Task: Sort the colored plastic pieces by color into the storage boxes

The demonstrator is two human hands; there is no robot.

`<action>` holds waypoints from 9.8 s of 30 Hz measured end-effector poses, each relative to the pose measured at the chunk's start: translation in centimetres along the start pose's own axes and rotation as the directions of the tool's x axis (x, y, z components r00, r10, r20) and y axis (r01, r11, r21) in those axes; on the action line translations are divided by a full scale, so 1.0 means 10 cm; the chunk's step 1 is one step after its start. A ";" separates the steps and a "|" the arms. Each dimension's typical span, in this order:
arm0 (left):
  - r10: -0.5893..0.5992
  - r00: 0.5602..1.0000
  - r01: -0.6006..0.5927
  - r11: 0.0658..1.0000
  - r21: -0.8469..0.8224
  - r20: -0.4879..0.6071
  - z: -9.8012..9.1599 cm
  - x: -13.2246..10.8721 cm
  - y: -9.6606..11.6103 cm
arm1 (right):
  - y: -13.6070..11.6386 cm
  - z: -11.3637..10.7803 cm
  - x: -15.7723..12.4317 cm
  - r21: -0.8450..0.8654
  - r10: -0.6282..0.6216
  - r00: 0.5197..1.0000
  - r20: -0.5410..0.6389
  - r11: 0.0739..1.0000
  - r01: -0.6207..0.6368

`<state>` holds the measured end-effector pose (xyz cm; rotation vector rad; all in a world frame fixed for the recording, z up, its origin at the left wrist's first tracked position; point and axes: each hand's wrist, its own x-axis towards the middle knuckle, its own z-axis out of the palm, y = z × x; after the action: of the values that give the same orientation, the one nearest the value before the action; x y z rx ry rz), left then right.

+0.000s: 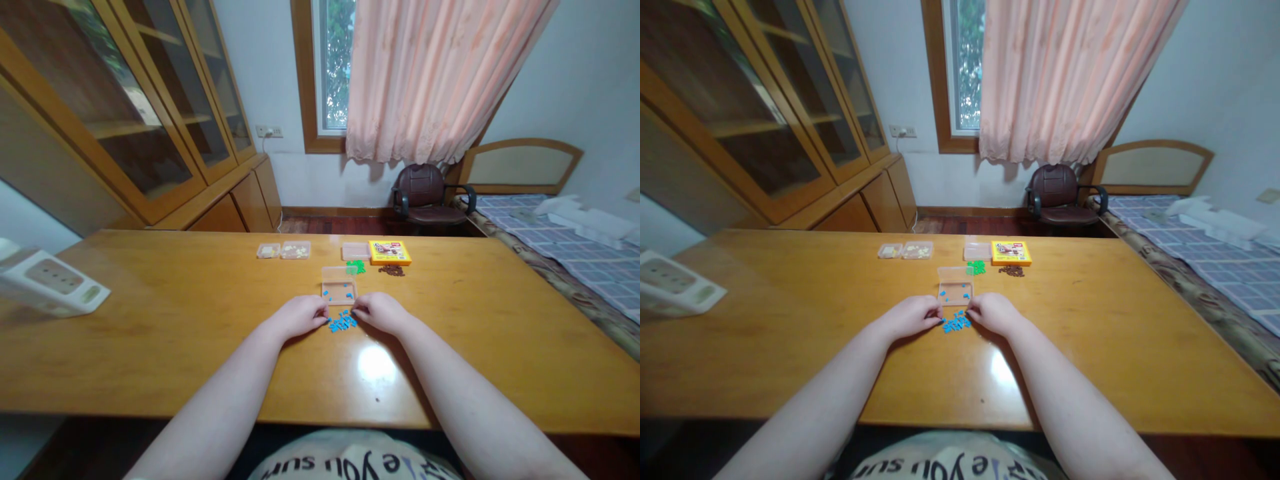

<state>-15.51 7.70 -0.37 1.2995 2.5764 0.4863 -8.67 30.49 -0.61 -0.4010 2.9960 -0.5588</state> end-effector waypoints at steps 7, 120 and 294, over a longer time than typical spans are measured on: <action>0.010 1.000 -0.010 1.000 -0.014 -0.003 0.01 0.01 -0.02 | 0.00 0.01 0.00 0.008 -0.008 1.000 -0.019 1.000 0.008; 0.034 0.951 -0.015 0.998 0.062 -0.308 0.13 0.19 -0.05 | 0.01 0.17 0.06 0.097 -0.080 0.996 -0.024 0.992 0.082; -0.041 0.999 0.042 0.998 0.036 -0.009 0.06 0.03 0.06 | 0.03 0.01 -0.01 0.002 0.040 0.999 -0.019 0.999 -0.040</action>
<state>-15.03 8.37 -0.65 1.2552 2.6246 0.4404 -8.63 30.79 -0.81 -0.3371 3.0138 -0.5645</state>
